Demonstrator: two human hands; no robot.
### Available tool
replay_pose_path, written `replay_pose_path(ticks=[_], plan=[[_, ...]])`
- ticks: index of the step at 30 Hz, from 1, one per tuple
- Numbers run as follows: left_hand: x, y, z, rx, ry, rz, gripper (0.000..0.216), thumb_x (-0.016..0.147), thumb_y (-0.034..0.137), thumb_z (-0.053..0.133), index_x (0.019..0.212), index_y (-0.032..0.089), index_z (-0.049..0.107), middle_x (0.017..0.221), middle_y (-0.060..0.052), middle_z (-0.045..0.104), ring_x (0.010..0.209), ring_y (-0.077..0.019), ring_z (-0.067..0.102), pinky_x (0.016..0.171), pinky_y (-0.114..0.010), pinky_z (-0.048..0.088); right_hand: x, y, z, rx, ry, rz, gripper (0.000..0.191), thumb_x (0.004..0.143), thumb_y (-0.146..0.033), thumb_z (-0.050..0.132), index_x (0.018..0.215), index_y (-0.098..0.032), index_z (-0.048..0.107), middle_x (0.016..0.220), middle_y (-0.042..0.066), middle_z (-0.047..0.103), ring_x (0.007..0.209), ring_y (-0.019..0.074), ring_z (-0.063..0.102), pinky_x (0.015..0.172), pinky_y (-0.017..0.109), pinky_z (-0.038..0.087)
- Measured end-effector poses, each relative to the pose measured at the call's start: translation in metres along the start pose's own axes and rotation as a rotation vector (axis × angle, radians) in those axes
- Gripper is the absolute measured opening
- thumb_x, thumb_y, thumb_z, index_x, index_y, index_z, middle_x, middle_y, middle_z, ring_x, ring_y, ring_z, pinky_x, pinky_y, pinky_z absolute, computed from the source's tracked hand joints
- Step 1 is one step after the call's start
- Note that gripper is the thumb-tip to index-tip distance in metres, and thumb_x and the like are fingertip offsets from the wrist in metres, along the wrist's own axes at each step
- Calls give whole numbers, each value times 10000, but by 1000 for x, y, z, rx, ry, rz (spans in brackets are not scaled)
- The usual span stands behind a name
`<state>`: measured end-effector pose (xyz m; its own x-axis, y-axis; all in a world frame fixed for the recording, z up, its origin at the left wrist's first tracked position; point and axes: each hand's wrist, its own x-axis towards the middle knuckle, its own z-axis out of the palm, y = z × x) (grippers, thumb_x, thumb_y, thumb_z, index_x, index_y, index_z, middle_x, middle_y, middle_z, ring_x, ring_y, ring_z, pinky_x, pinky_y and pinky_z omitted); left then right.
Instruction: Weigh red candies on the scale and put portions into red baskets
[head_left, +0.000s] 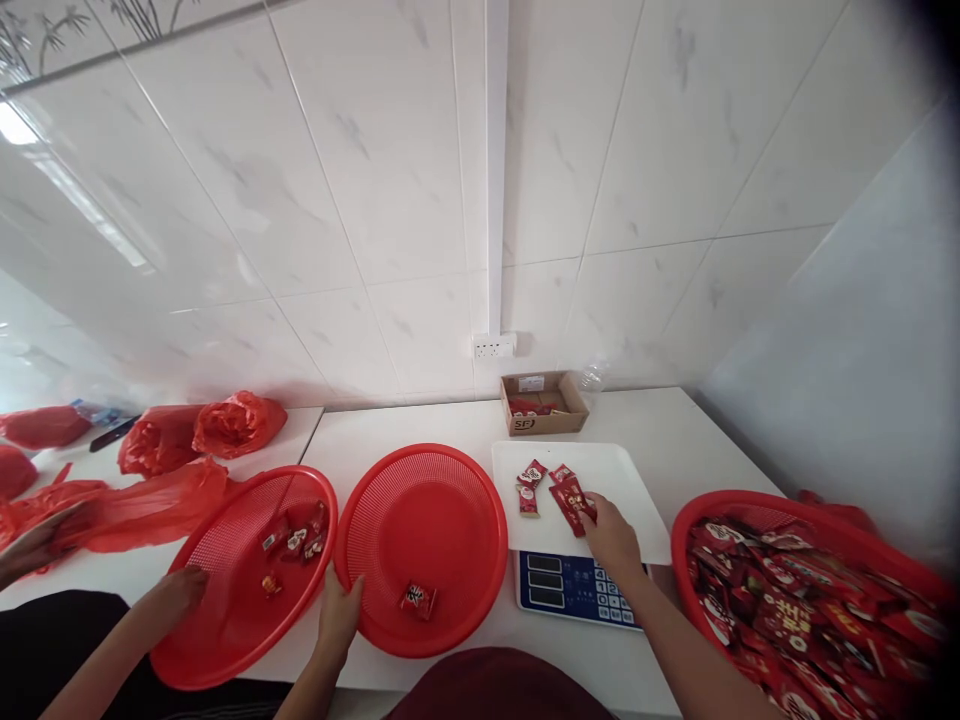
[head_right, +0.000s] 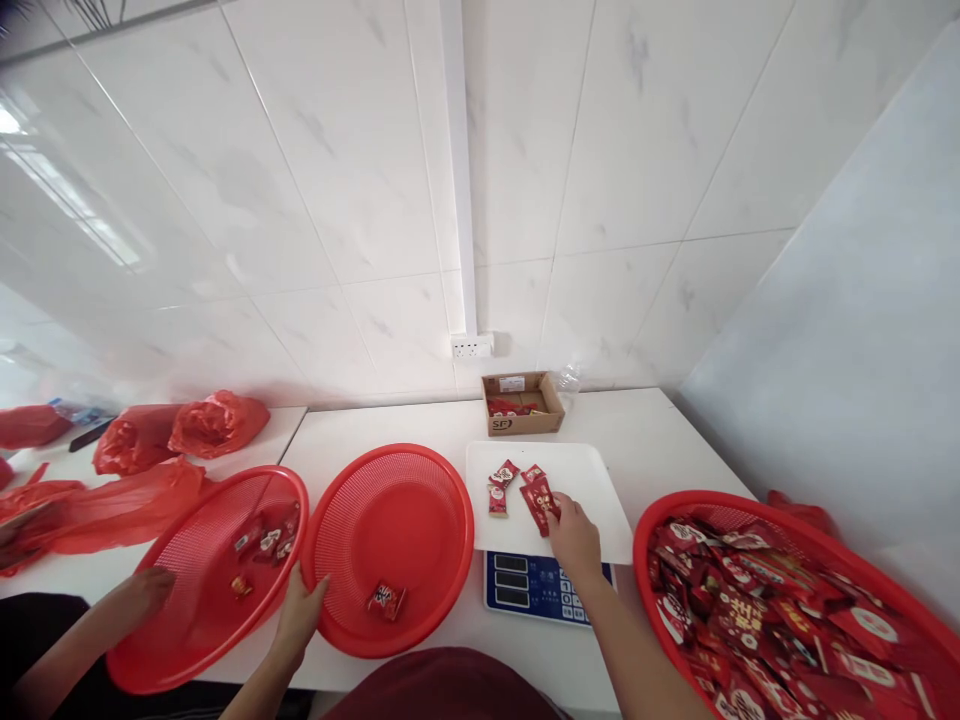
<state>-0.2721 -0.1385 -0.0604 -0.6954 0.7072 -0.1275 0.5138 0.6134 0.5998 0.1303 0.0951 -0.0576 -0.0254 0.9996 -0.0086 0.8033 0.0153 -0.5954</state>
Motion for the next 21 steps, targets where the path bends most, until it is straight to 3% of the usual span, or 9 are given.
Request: replay_pose_path(ticks=[4,7,11,15,19,21], plan=[[-2,10,0,-60,29,-74,515,922,265,386,1395,115,248,1294,-193,563,1165,-237,597,970,-365,507,-8,-21,7,399,4,53,383,785,-370,483,1108,-197,594,902,68,708,844,226,670,800,378,522],[-1,9,2,14,27,-46,485,932,266,361,1386,137,250,1275,-178,576,1157,-233,607,929,-362,534,-13,-52,14,572,-141,-92,428,795,-434,506,1148,-209,595,977,69,713,887,211,672,825,364,532],[0,0,7,-8,33,-50,479,920,280,365,1363,110,302,1255,-180,590,1126,-222,626,928,-323,533,-10,-82,20,310,-197,-279,396,799,-341,537,1158,-207,638,1238,104,639,1138,238,588,986,400,455],[-4,-16,13,9,70,-26,613,877,300,410,1441,133,236,1336,-161,543,1213,-246,569,1001,-358,494,-5,-80,26,-28,-192,-327,368,796,-189,517,1126,-208,677,1310,123,587,1172,270,555,1000,402,431],[-12,-28,19,74,140,58,719,855,318,427,1489,165,126,1426,-153,460,1348,-265,427,1092,-403,412,-4,-64,31,-35,-143,-339,295,808,-197,496,1023,-193,698,1198,129,615,1070,255,588,956,376,458],[-16,-29,20,84,157,117,735,849,322,425,1490,155,106,1444,-168,429,1379,-273,377,1119,-417,374,-1,-57,32,51,-114,-274,232,775,-176,501,895,-198,697,1072,112,632,961,231,615,905,366,489]])
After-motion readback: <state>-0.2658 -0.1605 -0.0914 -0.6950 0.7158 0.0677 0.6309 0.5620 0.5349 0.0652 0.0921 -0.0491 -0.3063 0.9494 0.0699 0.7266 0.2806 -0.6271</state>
